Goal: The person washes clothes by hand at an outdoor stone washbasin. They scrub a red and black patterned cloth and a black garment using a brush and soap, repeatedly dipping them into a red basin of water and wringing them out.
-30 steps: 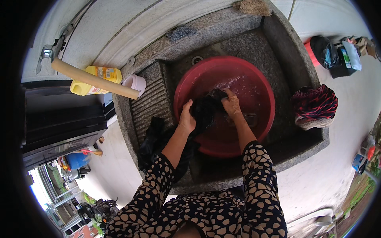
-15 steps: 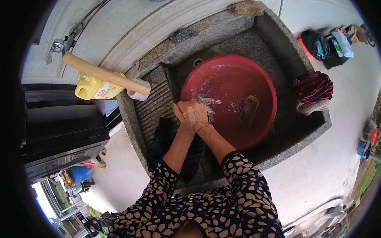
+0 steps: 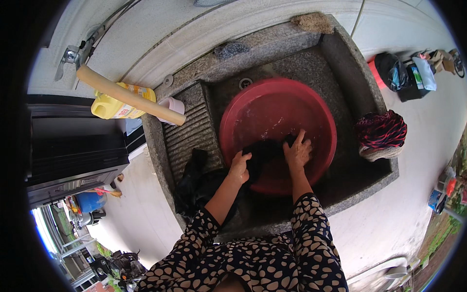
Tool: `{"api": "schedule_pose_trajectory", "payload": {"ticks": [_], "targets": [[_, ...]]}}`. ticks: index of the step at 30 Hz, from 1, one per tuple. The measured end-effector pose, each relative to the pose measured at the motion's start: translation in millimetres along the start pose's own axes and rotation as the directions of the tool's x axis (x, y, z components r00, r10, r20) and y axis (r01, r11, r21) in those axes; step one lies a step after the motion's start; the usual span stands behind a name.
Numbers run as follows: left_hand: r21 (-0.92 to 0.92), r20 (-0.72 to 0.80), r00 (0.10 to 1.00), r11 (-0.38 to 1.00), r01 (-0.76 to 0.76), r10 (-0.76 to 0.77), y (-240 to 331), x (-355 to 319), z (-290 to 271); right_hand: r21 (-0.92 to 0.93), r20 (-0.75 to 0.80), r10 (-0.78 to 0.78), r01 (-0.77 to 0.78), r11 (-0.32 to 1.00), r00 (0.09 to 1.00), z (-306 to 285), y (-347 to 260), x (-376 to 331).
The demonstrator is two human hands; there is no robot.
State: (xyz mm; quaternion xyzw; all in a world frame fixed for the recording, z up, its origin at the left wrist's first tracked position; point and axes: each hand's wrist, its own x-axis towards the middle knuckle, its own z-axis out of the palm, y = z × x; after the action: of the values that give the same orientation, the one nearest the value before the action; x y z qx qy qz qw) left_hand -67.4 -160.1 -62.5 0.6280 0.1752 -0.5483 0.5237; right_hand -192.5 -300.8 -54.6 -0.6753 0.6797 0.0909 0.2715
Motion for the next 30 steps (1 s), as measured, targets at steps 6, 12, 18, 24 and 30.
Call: {"api": "schedule_pose_trajectory", "payload": {"ticks": [6,12,18,24,30], "targets": [[0.306,-0.025,0.996,0.949,-0.074,0.086,-16.0,1.5,-4.3,0.536,0.111,-0.142,0.061,0.842,0.984,18.6,-13.1,42.3],[0.953,0.144,0.989,0.263,-0.149,0.041,-8.0,-44.1,28.5,0.549,0.087,-0.427,0.314,0.775,0.9,-59.5,-42.3,61.4],[0.963,0.187,0.976,0.174,-0.205,0.113,-15.8,-44.1,35.8,0.419,0.056,-0.649,0.572,0.705,0.759,-101.4,-59.0,75.5],[0.945,0.284,0.942,0.111,-0.307,0.178,-30.9,-36.4,29.9,0.549,0.082,-0.529,0.404,0.731,0.845,-91.9,-39.0,107.2],[0.935,0.332,0.928,0.071,-0.348,0.167,-24.3,-38.6,33.2,0.253,-0.179,-0.412,0.447,0.858,0.893,17.9,9.7,132.2]]}}
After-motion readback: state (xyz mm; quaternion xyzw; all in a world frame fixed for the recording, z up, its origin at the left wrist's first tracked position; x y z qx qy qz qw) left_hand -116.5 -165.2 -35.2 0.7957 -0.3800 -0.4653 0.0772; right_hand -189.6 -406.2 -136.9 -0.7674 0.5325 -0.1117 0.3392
